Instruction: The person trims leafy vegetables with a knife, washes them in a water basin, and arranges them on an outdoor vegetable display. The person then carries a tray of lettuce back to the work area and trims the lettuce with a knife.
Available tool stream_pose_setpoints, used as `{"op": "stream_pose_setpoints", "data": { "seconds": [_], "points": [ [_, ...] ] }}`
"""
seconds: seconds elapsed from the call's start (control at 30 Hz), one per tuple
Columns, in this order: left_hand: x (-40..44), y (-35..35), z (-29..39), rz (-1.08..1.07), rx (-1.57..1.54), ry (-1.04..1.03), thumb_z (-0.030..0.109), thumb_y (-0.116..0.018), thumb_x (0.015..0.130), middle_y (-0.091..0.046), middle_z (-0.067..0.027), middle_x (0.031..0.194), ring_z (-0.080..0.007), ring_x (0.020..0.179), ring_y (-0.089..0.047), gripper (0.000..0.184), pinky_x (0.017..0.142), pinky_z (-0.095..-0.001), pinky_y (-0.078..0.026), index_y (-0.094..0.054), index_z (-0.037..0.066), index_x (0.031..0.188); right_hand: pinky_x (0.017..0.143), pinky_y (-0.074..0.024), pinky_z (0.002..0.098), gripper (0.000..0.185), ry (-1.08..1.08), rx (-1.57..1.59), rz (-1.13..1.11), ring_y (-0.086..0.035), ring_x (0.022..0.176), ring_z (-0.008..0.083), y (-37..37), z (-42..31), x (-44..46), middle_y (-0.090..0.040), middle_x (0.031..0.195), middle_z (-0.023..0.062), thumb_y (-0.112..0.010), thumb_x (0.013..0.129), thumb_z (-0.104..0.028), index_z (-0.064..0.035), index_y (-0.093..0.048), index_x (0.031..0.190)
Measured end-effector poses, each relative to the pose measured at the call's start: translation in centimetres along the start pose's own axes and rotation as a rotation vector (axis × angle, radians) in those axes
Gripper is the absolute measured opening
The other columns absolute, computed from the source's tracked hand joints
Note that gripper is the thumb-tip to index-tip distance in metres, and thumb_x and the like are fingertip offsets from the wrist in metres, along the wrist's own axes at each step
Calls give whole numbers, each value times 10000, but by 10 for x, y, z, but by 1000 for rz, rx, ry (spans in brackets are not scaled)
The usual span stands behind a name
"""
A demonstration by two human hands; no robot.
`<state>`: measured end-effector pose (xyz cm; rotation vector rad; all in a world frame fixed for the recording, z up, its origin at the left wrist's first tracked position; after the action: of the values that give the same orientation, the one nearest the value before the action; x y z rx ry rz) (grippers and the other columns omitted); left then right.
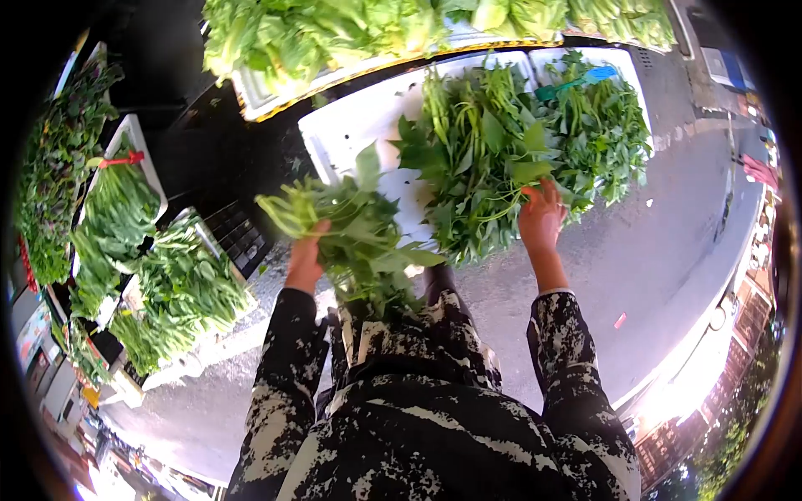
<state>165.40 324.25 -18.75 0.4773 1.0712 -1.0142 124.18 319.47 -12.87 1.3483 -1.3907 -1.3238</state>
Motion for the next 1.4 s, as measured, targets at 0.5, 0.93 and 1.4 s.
{"op": "stream_pose_setpoints", "data": {
  "seconds": [0.5,0.93,1.4],
  "points": [
    [-2,-69,1,-353,341,62,216,-756,653,-542,-96,1018,-195,929,-541,711,801,-328,-456,-362,27,1213,638,-407,229,271,97,1112,-737,-492,704,95,-85,-160,-7,-602,799,38,-623,797,-232,-55,-607,1002],
    [25,-19,14,-384,38,249,269,-614,788,-623,-65,922,-184,781,-613,276,706,-359,-509,-585,64,971,731,-470,245,259,-487,1771,-923,-582,786,125,-67,-91,13,-614,838,24,-548,852,-226,-33,-573,1023],
    [28,-68,-3,-133,180,-206,9,-687,669,-591,-93,842,-181,720,-591,343,615,-291,-491,-512,0,965,766,-453,363,343,91,557,-426,-570,890,320,-69,-190,-8,-592,925,177,-617,726,-271,-65,-608,1000]
  ]
}}
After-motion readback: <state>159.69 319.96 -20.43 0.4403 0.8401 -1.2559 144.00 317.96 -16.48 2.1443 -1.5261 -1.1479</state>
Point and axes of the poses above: each hand's wrist, its own x-axis towards the middle knuckle, its own y-axis out of the back of the hand, z = x × y, the point moved 6 cm from there along x, towards the middle knuckle
